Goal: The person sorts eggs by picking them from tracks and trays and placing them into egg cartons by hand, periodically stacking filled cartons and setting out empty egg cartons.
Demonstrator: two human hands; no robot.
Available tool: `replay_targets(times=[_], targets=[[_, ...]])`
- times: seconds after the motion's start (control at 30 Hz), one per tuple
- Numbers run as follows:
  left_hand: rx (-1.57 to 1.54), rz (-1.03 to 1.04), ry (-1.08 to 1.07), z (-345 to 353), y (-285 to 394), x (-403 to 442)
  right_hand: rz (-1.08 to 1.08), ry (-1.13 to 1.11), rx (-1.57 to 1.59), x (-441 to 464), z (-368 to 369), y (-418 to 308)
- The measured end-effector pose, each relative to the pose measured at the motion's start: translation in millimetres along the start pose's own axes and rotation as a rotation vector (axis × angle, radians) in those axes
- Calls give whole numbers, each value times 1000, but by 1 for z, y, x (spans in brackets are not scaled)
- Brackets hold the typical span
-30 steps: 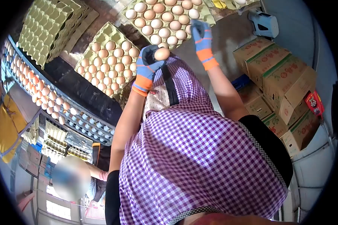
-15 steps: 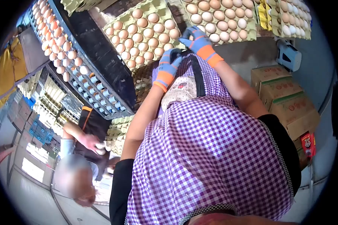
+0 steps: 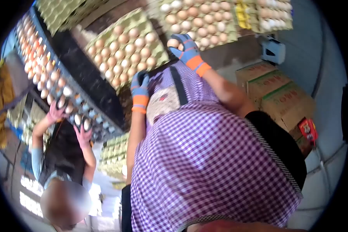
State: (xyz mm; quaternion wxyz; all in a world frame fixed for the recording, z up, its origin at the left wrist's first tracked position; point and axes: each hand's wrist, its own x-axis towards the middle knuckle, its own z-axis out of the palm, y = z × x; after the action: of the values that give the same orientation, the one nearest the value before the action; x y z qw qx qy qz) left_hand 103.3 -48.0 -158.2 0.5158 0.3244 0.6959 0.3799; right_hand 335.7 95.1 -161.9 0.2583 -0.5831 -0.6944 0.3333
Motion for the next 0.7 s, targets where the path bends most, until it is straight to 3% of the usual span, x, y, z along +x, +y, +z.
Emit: replay_targets(times=[0.03,0.1,0.17,0.37,0.47,0.5,0.57,0.6,0.63,0.67,0.7], targets=[[49,24,-23,-2,-4,2,43,168,-43,-5,-23,14],[-8,20,-31,-3,1,3,278,389,325,-9,-60,56],[-76,-25,-55,-10,-13,11,339,623,209,-6,-98,87],[112,-15,-154,-8,17,24,319,549,-305,24,-130,141],[129,15,-181,-5,34,24,245,696,-370,17,-135,148],[295,56,-156,-11,25,24,314,704,-334,16,-129,153],[416,91,-205,-18,16,26,282,520,-567,8,-114,179],[371,107,-191,-25,2,23,272,478,-559,8,-114,169],[526,269,-204,-29,13,17,314,612,-596,13,-112,149],[385,56,-149,-26,39,10,338,706,-409,21,-109,141],[248,31,-116,-28,35,9,313,720,-294,28,-105,141]])
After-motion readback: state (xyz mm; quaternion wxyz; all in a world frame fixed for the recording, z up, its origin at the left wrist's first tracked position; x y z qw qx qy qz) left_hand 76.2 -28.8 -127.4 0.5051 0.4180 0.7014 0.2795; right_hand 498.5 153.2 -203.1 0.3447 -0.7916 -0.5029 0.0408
